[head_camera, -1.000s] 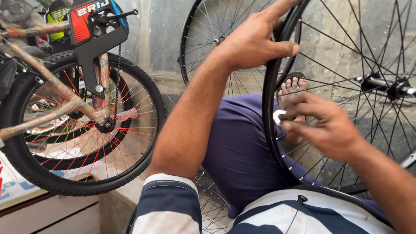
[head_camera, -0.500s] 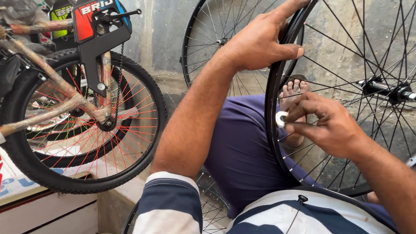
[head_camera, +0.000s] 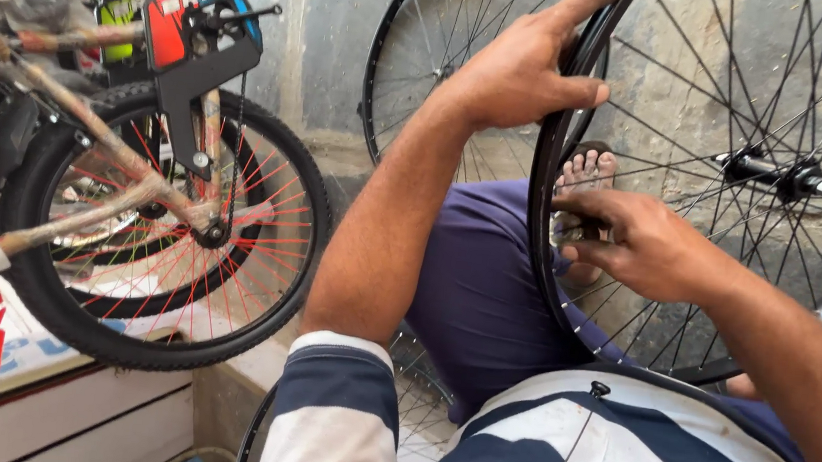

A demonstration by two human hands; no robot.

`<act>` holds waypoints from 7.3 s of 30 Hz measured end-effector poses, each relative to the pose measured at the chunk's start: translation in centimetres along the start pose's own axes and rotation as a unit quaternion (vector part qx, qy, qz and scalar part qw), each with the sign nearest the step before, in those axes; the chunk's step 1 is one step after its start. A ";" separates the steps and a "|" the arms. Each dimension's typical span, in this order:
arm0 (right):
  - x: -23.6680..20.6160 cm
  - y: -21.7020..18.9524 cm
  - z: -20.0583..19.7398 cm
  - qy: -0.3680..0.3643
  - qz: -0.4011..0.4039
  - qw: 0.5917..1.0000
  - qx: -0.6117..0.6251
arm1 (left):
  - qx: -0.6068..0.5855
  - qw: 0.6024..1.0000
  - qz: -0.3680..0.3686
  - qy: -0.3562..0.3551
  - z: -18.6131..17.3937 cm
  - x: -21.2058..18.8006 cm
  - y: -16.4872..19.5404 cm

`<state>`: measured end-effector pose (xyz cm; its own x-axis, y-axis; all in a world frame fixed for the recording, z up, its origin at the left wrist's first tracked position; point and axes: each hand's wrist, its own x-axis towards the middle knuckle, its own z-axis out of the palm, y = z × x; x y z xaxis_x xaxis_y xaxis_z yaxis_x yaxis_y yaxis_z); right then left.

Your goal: The person sits on the floor and uses a small metal tool to adjust the spokes of a bicycle wheel held between their legs. They repeatedly rotate the wheel and tighten or loosen individual spokes.

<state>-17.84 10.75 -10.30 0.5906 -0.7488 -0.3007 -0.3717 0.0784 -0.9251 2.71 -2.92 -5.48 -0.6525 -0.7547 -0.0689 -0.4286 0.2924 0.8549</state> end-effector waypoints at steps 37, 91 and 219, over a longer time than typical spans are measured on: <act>-2.5 0.2 2.7 0.152 -0.134 0.979 -0.003 | 0.129 0.988 -0.087 -0.012 -0.7 0.1 2.9; -1.0 -2.2 1.3 -0.030 0.022 0.999 0.029 | 0.126 0.991 0.039 0.026 -0.4 -0.2 1.6; -0.3 -2.4 2.7 0.164 -0.076 0.978 -0.104 | 0.105 0.976 -0.170 0.092 -0.7 0.3 3.4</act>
<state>-15.20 12.63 -8.64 0.4022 -0.9146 -0.0414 -0.4551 -0.1605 -0.8759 1.49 -2.50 -2.21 -0.3355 -0.9160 -0.2200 -0.7315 0.1062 0.6736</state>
